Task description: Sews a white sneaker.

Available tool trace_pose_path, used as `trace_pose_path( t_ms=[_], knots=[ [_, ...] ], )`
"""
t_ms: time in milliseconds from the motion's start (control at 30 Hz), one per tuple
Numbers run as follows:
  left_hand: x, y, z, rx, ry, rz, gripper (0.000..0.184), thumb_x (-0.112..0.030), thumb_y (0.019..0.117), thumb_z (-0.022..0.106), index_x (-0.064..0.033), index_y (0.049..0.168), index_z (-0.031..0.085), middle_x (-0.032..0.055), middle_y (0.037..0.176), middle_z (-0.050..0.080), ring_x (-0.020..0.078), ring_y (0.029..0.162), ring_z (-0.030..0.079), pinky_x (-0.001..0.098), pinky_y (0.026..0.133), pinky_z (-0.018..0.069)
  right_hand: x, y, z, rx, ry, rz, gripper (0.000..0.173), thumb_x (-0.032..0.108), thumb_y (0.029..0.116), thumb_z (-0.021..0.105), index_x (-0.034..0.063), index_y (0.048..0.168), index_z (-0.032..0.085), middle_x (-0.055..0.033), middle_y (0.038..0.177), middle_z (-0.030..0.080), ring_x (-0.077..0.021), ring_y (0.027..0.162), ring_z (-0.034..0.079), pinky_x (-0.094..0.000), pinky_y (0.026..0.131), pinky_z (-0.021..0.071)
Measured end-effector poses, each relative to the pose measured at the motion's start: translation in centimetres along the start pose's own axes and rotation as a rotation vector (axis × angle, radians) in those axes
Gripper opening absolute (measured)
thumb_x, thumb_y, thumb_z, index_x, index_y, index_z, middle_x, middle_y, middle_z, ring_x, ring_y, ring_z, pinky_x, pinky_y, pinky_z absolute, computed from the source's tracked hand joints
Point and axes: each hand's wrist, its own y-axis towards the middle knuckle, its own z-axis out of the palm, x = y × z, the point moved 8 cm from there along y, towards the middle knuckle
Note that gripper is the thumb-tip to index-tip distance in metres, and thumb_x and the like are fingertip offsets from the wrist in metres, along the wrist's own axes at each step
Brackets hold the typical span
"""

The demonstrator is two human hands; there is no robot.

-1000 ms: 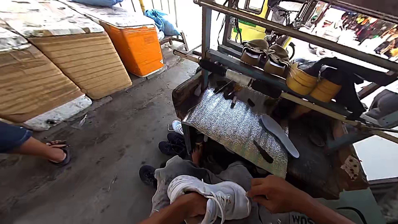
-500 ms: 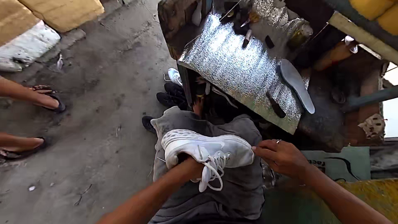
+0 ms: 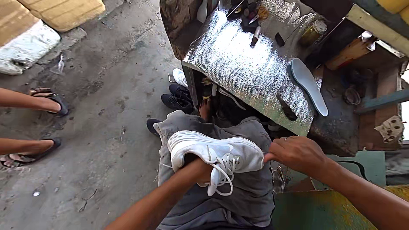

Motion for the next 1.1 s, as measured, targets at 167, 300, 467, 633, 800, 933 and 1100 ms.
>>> trace_pose_path(
  t_ms=[167,300,467,633,800,933,1100],
  knots=[
    [0.5,0.3,0.0,-0.055,0.04,0.085,0.024,-0.018,0.0876,0.076,0.0006,0.102,0.074,0.015,0.098,0.072,0.0224,0.096,0.067,0.0436,0.089,0.051,-4.2,-3.7,-0.7,-0.051,-0.074,0.254,0.069,0.064,0.1009,0.043,0.0053,0.068,0.057,-0.0081,0.054,0.051,-0.0257,0.044,0.055,-0.0407,0.038,0.0421],
    [1.6,0.7,0.7,-0.089,0.07,0.099,0.028,-0.023,0.0841,0.078,0.0006,0.099,0.074,0.0152,0.096,0.072,0.0224,0.094,0.067,0.0432,0.088,0.0505,-6.5,-8.7,0.4,-0.034,0.038,0.48,0.077,0.072,0.0963,0.045,0.0017,0.069,0.06,-0.013,0.055,0.055,-0.0295,0.047,0.058,-0.0469,0.041,0.0442],
    [0.7,0.2,0.5,-0.152,0.047,0.104,0.026,-0.017,0.0858,0.077,0.005,0.099,0.073,0.0191,0.097,0.072,0.0253,0.096,0.068,0.0444,0.09,0.051,0.2,-9.7,4.5,-0.079,0.674,0.368,0.075,0.08,0.0889,0.05,0.0092,0.067,0.057,-0.0028,0.054,0.05,-0.0125,0.046,0.049,-0.0312,0.043,0.0418],
    [0.7,0.4,0.4,-0.161,0.082,0.132,0.027,-0.017,0.0834,0.078,0.005,0.098,0.073,0.0188,0.097,0.073,0.0242,0.095,0.068,0.0429,0.089,0.0512,1.4,-8.1,2.6,-0.398,0.948,0.442,0.019,0.028,0.1023,0.065,0.0092,0.101,0.07,-0.0016,0.09,0.065,-0.001,0.08,0.062,-0.0154,0.071,0.0533],
    [0.2,0.4,0.6,-0.162,0.13,0.153,0.026,-0.017,0.085,0.077,0.0044,0.099,0.074,0.0196,0.098,0.073,0.0265,0.097,0.069,0.0438,0.091,0.0509,-0.4,-5.9,2.8,-0.384,0.727,0.659,0.022,0.028,0.1006,0.066,0.0117,0.11,0.078,-0.0061,0.107,0.064,-0.0002,0.081,0.058,-0.0143,0.069,0.0504],
    [0.0,0.5,0.4,-0.156,0.105,0.118,0.027,-0.017,0.0855,0.077,0.0054,0.099,0.073,0.0201,0.099,0.072,0.0268,0.097,0.068,0.0443,0.091,0.0502,0.0,-6.1,1.0,-0.418,1.188,0.606,0.015,0.021,0.1025,0.059,0.0125,0.098,0.071,0.003,0.108,0.064,0.0043,0.074,0.058,-0.0124,0.061,0.0513],
    [0.0,0.5,0.3,-0.109,0.117,0.076,0.029,-0.015,0.0876,0.076,0.0083,0.104,0.072,0.0239,0.104,0.072,0.0324,0.104,0.067,0.0493,0.097,0.0487,0.3,-9.3,2.4,0.064,0.989,0.555,0.037,0.037,0.1058,0.052,0.0104,0.09,0.073,0.0021,0.077,0.068,-0.0043,0.062,0.059,-0.0262,0.056,0.0497]
  ],
)
